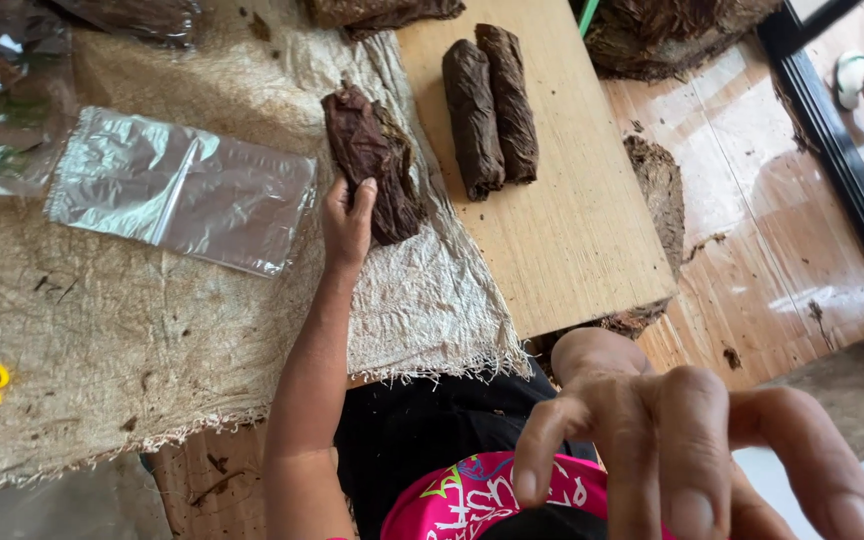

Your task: The person packages rolls of dried brown leaves by placing them into clear plastic bags by hand.

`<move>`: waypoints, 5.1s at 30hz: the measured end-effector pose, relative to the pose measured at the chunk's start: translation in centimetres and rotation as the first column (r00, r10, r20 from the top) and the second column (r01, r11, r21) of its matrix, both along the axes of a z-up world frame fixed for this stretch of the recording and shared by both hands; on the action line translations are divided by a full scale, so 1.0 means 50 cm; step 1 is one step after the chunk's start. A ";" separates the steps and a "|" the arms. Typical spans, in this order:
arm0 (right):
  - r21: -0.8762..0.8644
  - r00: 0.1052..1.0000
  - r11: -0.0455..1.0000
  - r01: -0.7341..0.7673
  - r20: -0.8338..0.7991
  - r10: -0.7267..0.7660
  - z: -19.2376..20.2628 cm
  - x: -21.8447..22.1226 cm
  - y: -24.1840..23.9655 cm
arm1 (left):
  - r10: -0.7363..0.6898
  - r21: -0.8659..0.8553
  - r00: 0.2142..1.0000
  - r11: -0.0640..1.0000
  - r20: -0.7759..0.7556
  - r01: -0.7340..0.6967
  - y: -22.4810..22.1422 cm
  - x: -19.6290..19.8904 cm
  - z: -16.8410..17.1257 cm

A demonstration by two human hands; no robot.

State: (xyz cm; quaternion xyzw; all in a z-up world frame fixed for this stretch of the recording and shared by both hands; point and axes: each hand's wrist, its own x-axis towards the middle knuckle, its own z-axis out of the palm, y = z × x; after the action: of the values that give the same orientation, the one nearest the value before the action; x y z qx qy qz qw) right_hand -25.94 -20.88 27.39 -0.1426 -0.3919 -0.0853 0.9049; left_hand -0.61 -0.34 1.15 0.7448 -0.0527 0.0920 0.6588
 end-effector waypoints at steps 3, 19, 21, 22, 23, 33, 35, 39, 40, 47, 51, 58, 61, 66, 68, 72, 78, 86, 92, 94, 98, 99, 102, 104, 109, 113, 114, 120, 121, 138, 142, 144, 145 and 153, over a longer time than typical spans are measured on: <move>-0.145 0.988 0.984 0.100 -0.102 -0.115 -0.081 0.080 -0.022 | -0.031 -0.039 0.999 0.999 -0.008 0.031 0.002 -0.005 0.012; -0.913 0.731 0.402 -0.067 -0.319 -0.603 -0.538 0.556 0.010 | -0.315 -0.552 0.948 0.785 0.035 0.281 -0.011 -0.041 0.073; -0.848 0.701 0.528 -0.045 -0.403 -0.588 -0.380 0.492 0.074 | -0.334 -0.478 0.942 0.824 0.025 0.304 -0.009 -0.034 0.059; -0.763 0.668 0.646 -0.016 -0.489 -0.561 -0.303 0.459 0.106 | -0.356 -0.398 0.934 0.856 0.009 0.330 -0.007 -0.031 0.052; -0.763 0.668 0.646 -0.019 -0.491 -0.560 -0.344 0.467 0.094 | -0.354 -0.398 0.935 0.857 0.007 0.328 -0.011 -0.031 0.044; -0.941 0.770 -0.008 0.337 0.281 -0.572 -0.386 0.471 0.106 | -0.018 0.123 0.977 0.992 0.210 -0.008 -0.057 -0.065 0.061; -0.950 0.779 -0.087 0.300 0.297 -0.552 -0.372 0.466 0.104 | -0.039 0.217 0.973 0.976 0.228 -0.012 -0.062 -0.078 0.085; -0.969 0.772 -0.070 0.236 0.230 -0.592 -0.390 0.473 0.104 | -0.331 0.245 0.920 0.929 0.209 0.278 -0.045 -0.070 0.092; -0.981 0.760 -0.067 0.183 0.184 -0.624 -0.400 0.472 0.109 | -0.421 0.234 0.882 0.898 0.209 0.373 -0.036 -0.069 0.095; -0.982 0.705 0.123 0.144 0.015 -0.709 -0.448 0.504 0.022 | -0.325 0.574 0.938 0.793 0.118 0.202 0.111 -0.072 0.224; -0.822 0.697 0.570 -0.015 -0.418 -0.583 -0.377 0.482 0.021 | 0.100 0.718 0.994 0.688 0.050 -0.106 0.273 -0.033 0.131; -0.753 0.837 0.648 -0.114 -0.424 -0.346 -0.387 0.486 -0.005 | 0.111 0.758 0.993 0.650 -0.029 -0.051 0.350 -0.020 0.049; -0.730 0.784 0.666 -0.152 -0.500 -0.369 -0.362 0.470 -0.010 | 0.159 0.498 0.987 0.859 -0.040 -0.118 0.326 -0.045 0.114; -0.713 0.781 0.673 -0.199 -0.530 -0.331 -0.386 0.485 -0.004 | 0.546 0.012 0.780 0.817 0.305 -0.576 0.342 -0.017 0.110; -0.722 0.790 0.652 -0.229 -0.529 -0.309 -0.385 0.481 0.005 | 0.671 -0.234 0.627 0.734 0.396 -0.638 0.351 -0.014 0.115; -0.732 0.787 0.622 -0.277 -0.545 -0.290 -0.372 0.465 0.028 | 0.567 -0.144 0.591 0.780 0.574 -0.610 0.319 -0.034 0.148; -0.770 0.820 0.594 -0.234 -0.484 -0.305 -0.377 0.445 0.058 | 0.001 0.402 0.826 0.873 0.563 -0.275 0.171 -0.019 0.067; -0.865 0.846 0.488 -0.112 -0.341 -0.409 -0.378 0.421 0.083 | -0.177 0.515 0.679 0.789 0.712 -0.335 0.057 -0.035 0.022; -0.942 0.748 0.317 -0.114 -0.291 -0.597 -0.382 0.432 0.090 | -0.170 0.515 0.772 0.827 0.612 -0.226 0.070 -0.032 -0.013; -0.920 0.746 0.379 -0.095 -0.318 -0.585 -0.395 0.439 0.089 | -0.178 0.452 0.804 0.884 0.568 -0.124 0.073 -0.039 0.016; -0.948 0.775 0.309 -0.077 -0.252 -0.580 -0.448 0.458 0.066 | -0.286 0.547 0.840 0.837 0.462 -0.016 0.068 -0.049 0.072; -0.947 0.826 0.321 -0.031 -0.205 -0.526 -0.450 0.459 0.067 | -0.299 0.620 0.847 0.783 0.440 -0.046 0.067 -0.055 0.080; -0.926 0.898 0.366 0.090 -0.084 -0.432 -0.425 0.455 0.050 | -0.260 0.663 0.824 0.728 0.504 -0.176 0.079 -0.037 0.030; -0.902 0.922 0.403 0.157 -0.012 -0.386 -0.422 0.457 0.020 | -0.203 0.630 0.786 0.724 0.584 -0.281 0.097 -0.014 0.003; -0.699 0.869 0.714 0.036 -0.331 -0.367 -0.429 0.452 -0.039 | -0.191 0.643 0.616 0.153 0.764 -0.750 0.185 -0.012 0.145; -0.580 0.908 0.814 0.031 -0.325 -0.266 -0.442 0.470 -0.065 | -0.231 0.473 0.465 -0.023 0.855 -0.881 0.284 0.030 0.172; -0.622 0.864 0.781 0.060 -0.360 -0.353 -0.435 0.469 -0.071 | -0.214 0.442 0.456 -0.114 0.864 -0.890 0.311 0.033 0.176; -0.869 0.778 0.492 -0.048 -0.342 -0.527 -0.383 0.462 -0.031 | -0.094 0.662 0.694 -0.237 0.713 -0.712 0.362 0.036 0.169; -0.891 0.761 0.439 -0.114 -0.362 -0.539 -0.379 0.461 -0.022 | -0.028 0.848 0.862 -0.164 0.506 -0.503 0.365 0.038 0.148; -0.962 0.803 0.266 -0.066 -0.210 -0.558 -0.445 0.468 -0.012 | -0.392 0.281 0.905 0.898 0.163 0.338 -0.043 -0.055 0.133; -0.943 0.782 0.332 0.008 -0.201 -0.590 -0.475 0.486 -0.016 | -0.273 0.034 0.934 0.962 0.231 0.273 0.007 -0.042 0.121; -0.964 0.732 0.265 -0.019 -0.194 -0.653 -0.419 0.474 -0.015 | -0.222 0.228 0.930 0.961 0.294 0.157 0.060 -0.038 0.148; -0.978 0.693 0.201 -0.060 -0.185 -0.696 -0.391 0.468 -0.012 | -0.164 0.402 0.914 0.916 0.371 0.001 0.088 -0.035 0.162; -0.951 0.698 0.065 0.302 0.174 -0.695 -0.351 0.440 -0.012 | -0.110 0.664 0.879 0.701 0.463 -0.262 0.089 -0.030 0.125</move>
State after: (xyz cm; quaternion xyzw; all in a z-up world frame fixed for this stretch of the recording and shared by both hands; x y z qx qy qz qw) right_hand -3.94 -21.46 9.82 -0.7840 -0.1268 -0.1242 0.5948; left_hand -2.11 4.09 7.39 0.8961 -0.2099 0.2699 0.2831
